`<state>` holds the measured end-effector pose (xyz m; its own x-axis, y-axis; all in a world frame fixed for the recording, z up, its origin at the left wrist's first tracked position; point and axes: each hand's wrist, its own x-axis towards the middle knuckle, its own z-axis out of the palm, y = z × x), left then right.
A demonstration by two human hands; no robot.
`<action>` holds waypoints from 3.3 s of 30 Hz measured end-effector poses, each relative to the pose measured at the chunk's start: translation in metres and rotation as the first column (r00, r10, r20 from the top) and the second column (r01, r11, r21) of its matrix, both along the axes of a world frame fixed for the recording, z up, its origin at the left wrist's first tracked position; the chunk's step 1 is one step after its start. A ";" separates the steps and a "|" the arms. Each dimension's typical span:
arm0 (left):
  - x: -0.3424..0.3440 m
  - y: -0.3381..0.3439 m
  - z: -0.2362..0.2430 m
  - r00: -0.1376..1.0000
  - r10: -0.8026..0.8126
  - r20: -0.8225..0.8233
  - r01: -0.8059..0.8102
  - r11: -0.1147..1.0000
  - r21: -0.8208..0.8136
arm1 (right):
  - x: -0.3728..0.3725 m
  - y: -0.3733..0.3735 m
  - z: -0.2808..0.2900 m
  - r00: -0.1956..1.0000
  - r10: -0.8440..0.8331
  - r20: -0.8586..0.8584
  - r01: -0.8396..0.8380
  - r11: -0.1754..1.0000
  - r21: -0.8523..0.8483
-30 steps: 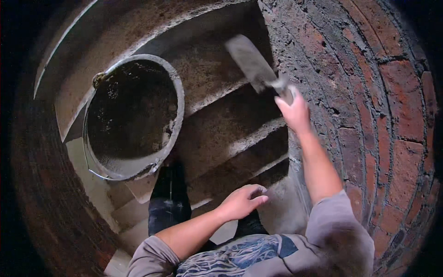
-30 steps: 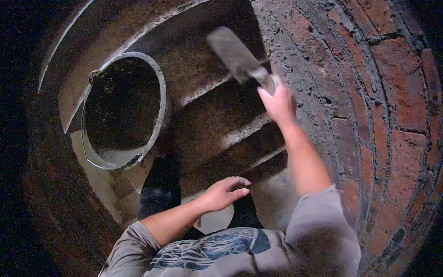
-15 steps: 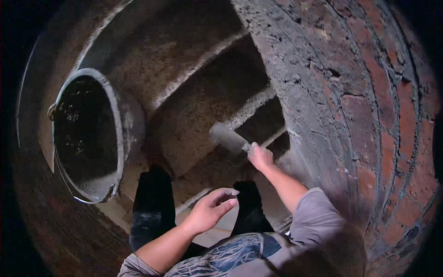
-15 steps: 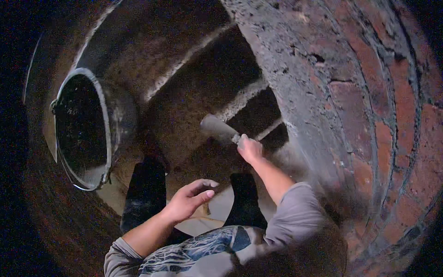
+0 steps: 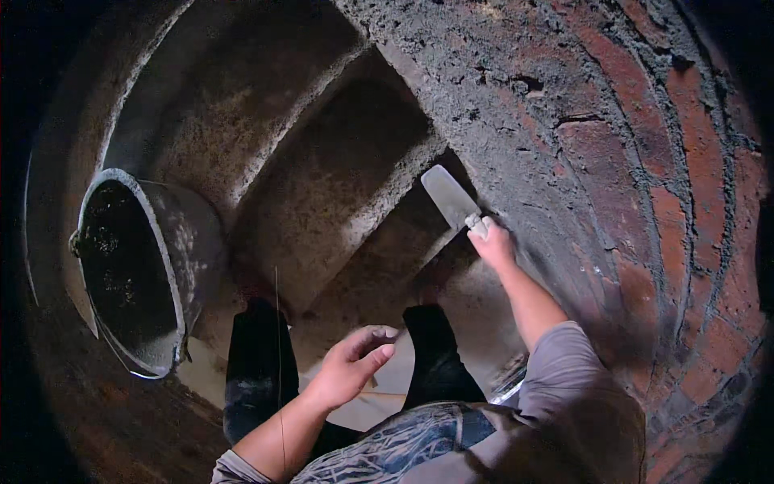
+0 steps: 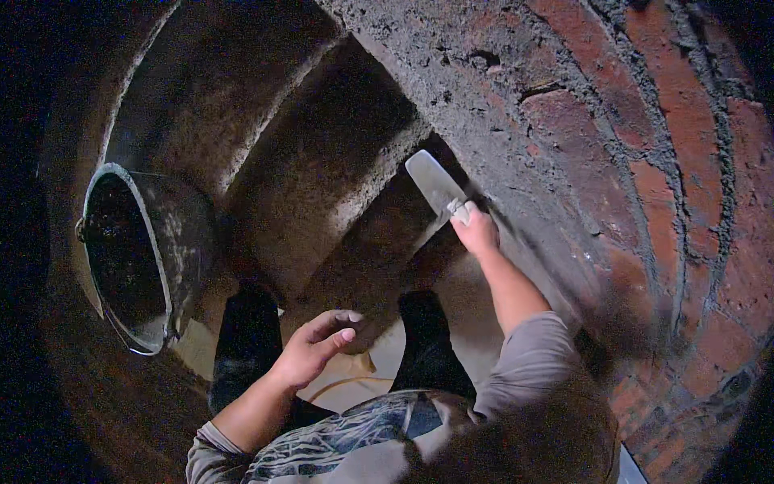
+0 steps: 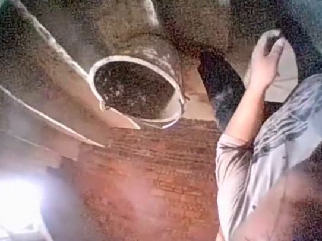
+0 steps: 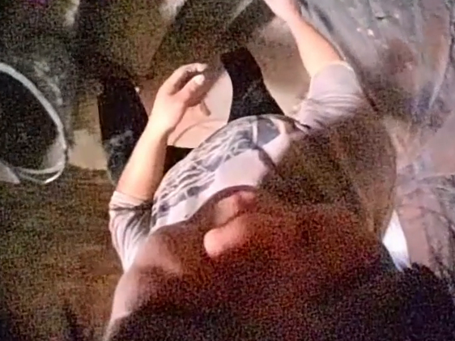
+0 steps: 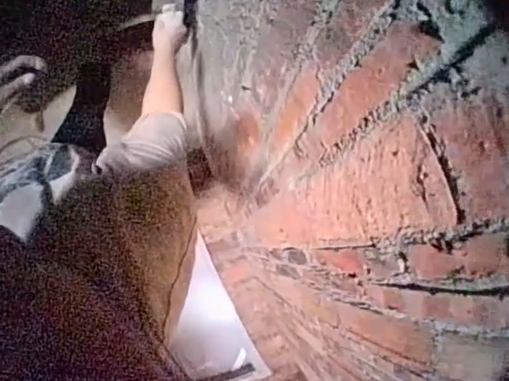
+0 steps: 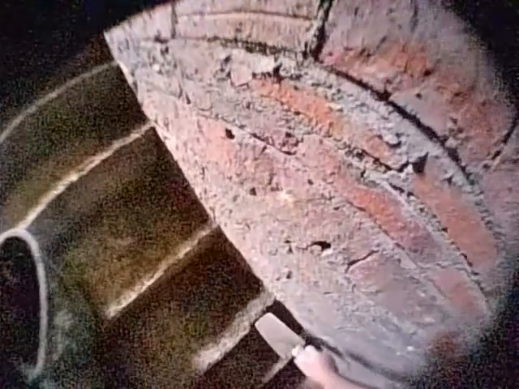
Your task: Applying mortar to a curved brick wall using a trowel.
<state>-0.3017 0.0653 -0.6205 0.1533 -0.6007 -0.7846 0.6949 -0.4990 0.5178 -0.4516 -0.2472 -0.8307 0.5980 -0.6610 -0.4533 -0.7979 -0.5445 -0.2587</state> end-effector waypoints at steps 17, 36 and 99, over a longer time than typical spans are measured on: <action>-0.003 -0.007 -0.003 1.000 0.002 0.012 -0.002 1.000 0.013 | 0.017 -0.003 0.013 0.999 -0.010 -0.037 0.010 1.000 -0.012; 0.005 -0.015 0.001 0.999 -0.048 -0.011 0.048 0.998 0.034 | 0.038 -0.049 0.001 1.000 -0.014 0.015 0.014 1.000 0.025; 0.024 -0.006 0.000 0.998 0.020 -0.051 -0.011 0.985 0.174 | 0.022 0.077 0.019 0.987 -0.149 0.060 0.142 0.985 0.102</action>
